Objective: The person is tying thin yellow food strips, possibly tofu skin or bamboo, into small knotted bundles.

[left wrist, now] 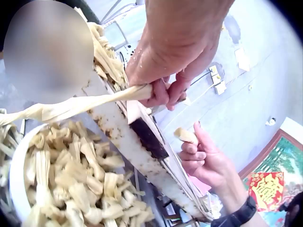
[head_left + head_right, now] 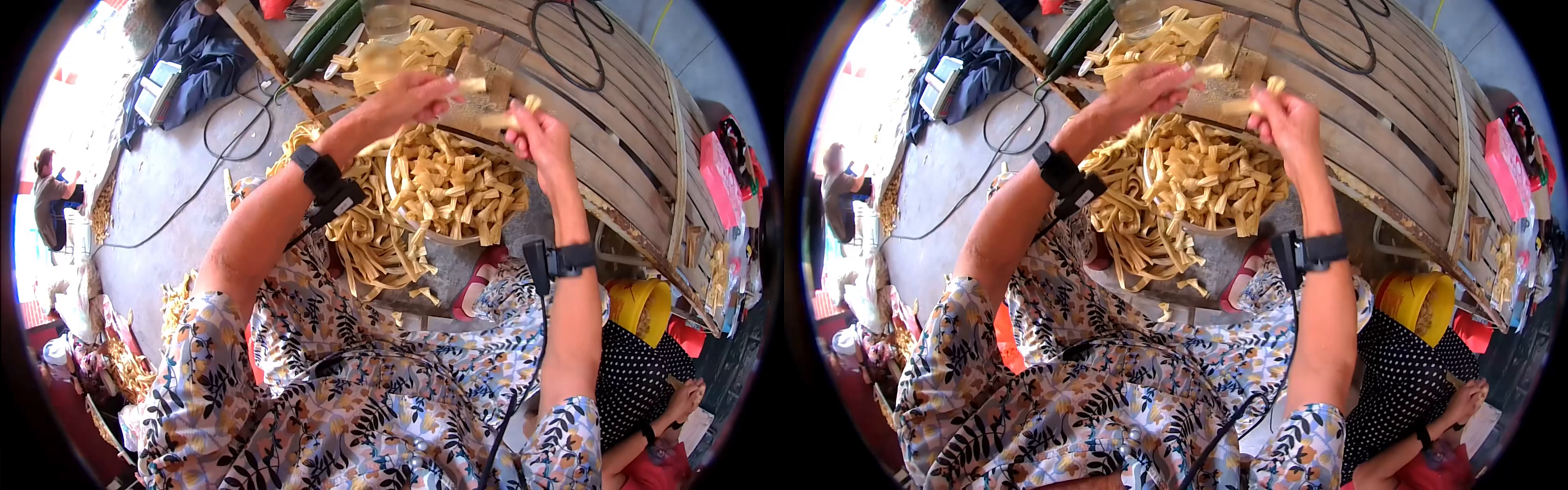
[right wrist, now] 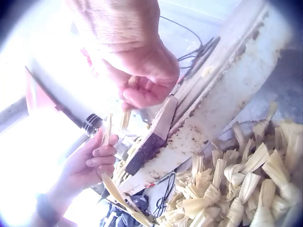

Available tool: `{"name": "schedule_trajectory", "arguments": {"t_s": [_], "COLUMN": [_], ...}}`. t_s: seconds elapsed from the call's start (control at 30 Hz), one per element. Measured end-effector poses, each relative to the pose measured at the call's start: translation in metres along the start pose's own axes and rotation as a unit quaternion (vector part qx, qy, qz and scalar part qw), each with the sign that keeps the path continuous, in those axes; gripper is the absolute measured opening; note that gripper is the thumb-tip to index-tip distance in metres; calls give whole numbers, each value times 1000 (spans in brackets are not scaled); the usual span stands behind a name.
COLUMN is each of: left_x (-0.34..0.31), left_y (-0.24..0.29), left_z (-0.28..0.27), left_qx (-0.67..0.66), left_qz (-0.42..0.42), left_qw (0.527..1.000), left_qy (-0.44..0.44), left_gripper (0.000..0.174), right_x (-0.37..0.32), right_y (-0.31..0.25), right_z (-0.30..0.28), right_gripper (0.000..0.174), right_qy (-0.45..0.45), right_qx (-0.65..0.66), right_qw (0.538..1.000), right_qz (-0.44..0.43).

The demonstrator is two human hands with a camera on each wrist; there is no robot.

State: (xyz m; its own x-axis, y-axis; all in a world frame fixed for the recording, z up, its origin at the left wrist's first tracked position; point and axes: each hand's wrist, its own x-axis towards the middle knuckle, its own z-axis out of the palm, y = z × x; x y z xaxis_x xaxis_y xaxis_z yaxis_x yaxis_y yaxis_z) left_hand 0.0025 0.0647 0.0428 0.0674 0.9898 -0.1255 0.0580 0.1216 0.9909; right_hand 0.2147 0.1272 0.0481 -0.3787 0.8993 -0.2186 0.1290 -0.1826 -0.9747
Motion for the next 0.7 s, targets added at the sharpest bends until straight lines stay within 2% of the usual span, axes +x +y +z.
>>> {"name": "schedule_trajectory", "arguments": {"t_s": [0.03,0.07,0.1,0.17,0.23,0.3,0.37,0.43,0.5,0.53,0.57,0.63,0.67,0.7], "left_x": [-8,-6,-7,-9,-19,-20,-25,-30,-29,-33,-38,-39,-38,-39], "left_y": [1,-9,-13,-25,-23,-30,-31,-30,-48,-48,-49,-62,-67,-69], "left_z": [1,3,5,4,13,22,41,51,60,62,63,72,73,73], "left_qx": [-20,-99,-180,-143,-82,-26,48,183,348,379,413,441,405,370], "left_qz": [-32,-33,-44,-41,-14,13,78,99,295,333,284,307,334,362], "left_qw": [999,992,979,985,995,998,995,977,890,863,863,841,849,854], "left_qy": [-26,-71,-81,-84,-46,-54,-39,-52,-1,-21,-68,-59,-53,-49], "left_gripper": [32,38,34,27,19,14,10,15,20,21,20,19,19,18], "right_x": [-8,-12,-20,-38,-40,-42,-34,-24,-22,-29,-31,-28,-16,-26], "right_y": [1,12,13,13,17,4,12,24,31,24,27,40,74,61], "right_z": [1,1,2,3,-6,3,4,4,7,14,16,13,2,12], "right_gripper": [24,23,22,20,17,17,19,22,23,22,22,21,21,21], "right_qy": [-38,-49,-49,-49,-26,33,8,-30,-69,-65,-78,-100,-118,-140], "right_qx": [-45,-96,-132,-201,-310,-329,-313,-329,-311,-344,-371,-425,-388,-225], "right_qw": [998,994,990,977,938,916,917,923,936,927,913,882,903,963], "right_qz": [8,7,-10,-51,-152,-227,-247,-199,-148,-135,-147,-176,-141,54]}}
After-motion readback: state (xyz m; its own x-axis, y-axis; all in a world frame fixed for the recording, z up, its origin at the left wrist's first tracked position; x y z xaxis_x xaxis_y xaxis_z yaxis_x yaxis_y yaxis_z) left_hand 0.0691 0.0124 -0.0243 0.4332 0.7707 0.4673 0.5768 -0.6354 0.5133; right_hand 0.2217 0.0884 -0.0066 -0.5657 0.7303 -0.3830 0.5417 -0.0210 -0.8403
